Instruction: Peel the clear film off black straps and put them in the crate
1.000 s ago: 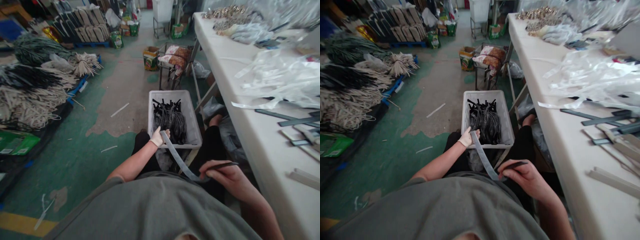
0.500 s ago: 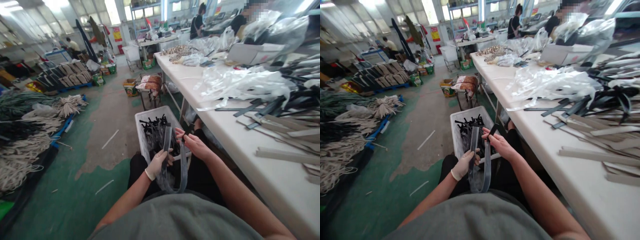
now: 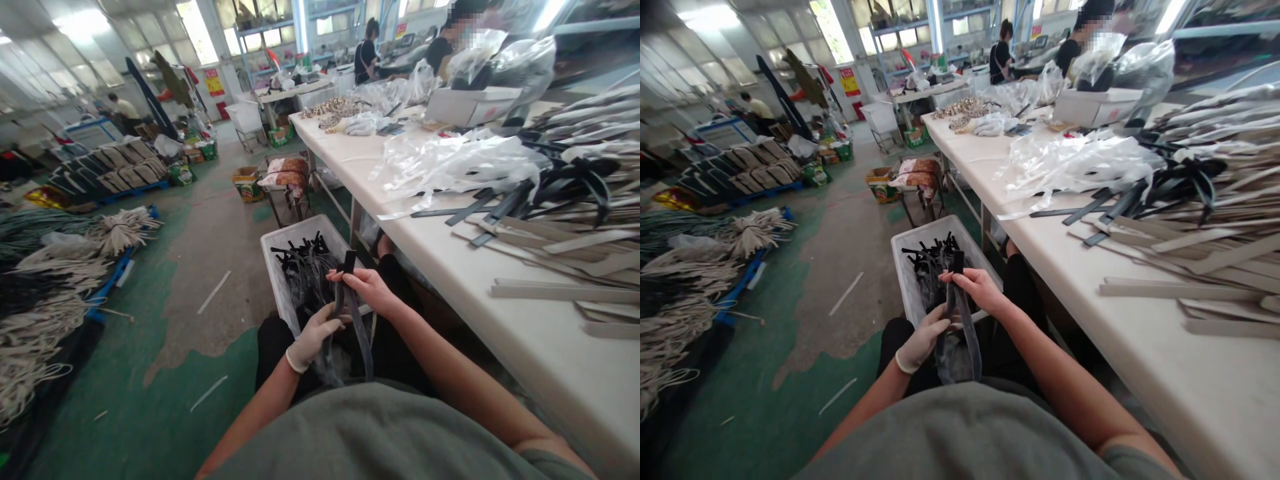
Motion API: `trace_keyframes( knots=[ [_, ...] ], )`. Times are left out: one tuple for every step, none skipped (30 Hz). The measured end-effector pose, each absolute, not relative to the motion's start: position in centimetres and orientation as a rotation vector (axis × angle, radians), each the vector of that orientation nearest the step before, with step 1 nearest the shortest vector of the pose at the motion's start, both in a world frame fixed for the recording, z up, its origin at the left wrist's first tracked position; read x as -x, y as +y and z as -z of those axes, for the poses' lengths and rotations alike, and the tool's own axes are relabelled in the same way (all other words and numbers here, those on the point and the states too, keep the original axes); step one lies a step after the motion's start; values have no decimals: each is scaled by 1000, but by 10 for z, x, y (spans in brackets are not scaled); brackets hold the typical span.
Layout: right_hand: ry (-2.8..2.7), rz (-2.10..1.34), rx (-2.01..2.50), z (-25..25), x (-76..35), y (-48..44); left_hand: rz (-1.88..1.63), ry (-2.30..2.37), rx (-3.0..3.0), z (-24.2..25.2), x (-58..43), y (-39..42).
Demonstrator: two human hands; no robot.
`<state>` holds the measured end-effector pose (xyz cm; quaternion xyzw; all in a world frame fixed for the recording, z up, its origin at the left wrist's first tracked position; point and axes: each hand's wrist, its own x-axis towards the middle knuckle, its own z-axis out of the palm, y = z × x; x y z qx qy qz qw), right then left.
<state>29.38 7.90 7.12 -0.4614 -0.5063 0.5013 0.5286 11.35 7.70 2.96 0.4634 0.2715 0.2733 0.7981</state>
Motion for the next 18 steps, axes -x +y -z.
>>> trace_keyframes(
  knots=[
    [-1227, -1154, 1109, -74, -295, 79, -616, 550, -1003, -35, -115, 81],
    [-1275, -1127, 1107, -78, -296, 79, -664, 532, -1013, -41, -118, 86],
    [-1344, -1106, 1102, -81, -296, 80, -724, 530, -1024, -46, -122, 91],
    [-1422, -1090, 1096, -85, -296, 81, -783, 544, -1034, -51, -126, 96],
    [-1494, -1078, 1093, -87, -296, 82, -827, 575, -1043, -54, -131, 101],
    [-1542, -1076, 1094, -88, -297, 82, -838, 616, -1055, -58, -136, 105],
    [-1558, -1089, 1102, -89, -297, 83, -815, 659, -1075, -60, -140, 108],
    [-1542, -1125, 1108, -88, -298, 82, -767, 699, -1106, -62, -143, 110],
    [-1500, -1180, 1111, -87, -299, 82, -707, 732, -1146, -63, -146, 110],
    [-1439, -1240, 1110, -85, -301, 80, -648, 753, -1194, -64, -148, 109],
    [-1365, -1284, 1109, -83, -301, 78, -600, 762, -1246, -63, -149, 107],
    [-1295, -1311, 1108, -81, -301, 75, -565, 766, -1295, -60, -149, 104],
    [-1230, -1320, 1106, -79, -301, 73, -539, 770, -1334, -57, -149, 100],
    [-1172, -1310, 1103, -76, -301, 71, -516, 776, -1362, -51, -148, 95],
    [-1125, -1284, 1096, -73, -300, 70, -491, 785, -1377, -44, -146, 90],
    [-1084, -1249, 1090, -71, -300, 70, -461, 795, -1383, -36, -144, 86],
    [-1042, -1208, 1088, -68, -301, 70, -430, 805, -1375, -27, -141, 81],
    [-1000, -1169, 1091, -66, -303, 70, -394, 812, -1344, -17, -137, 76]
  ],
)
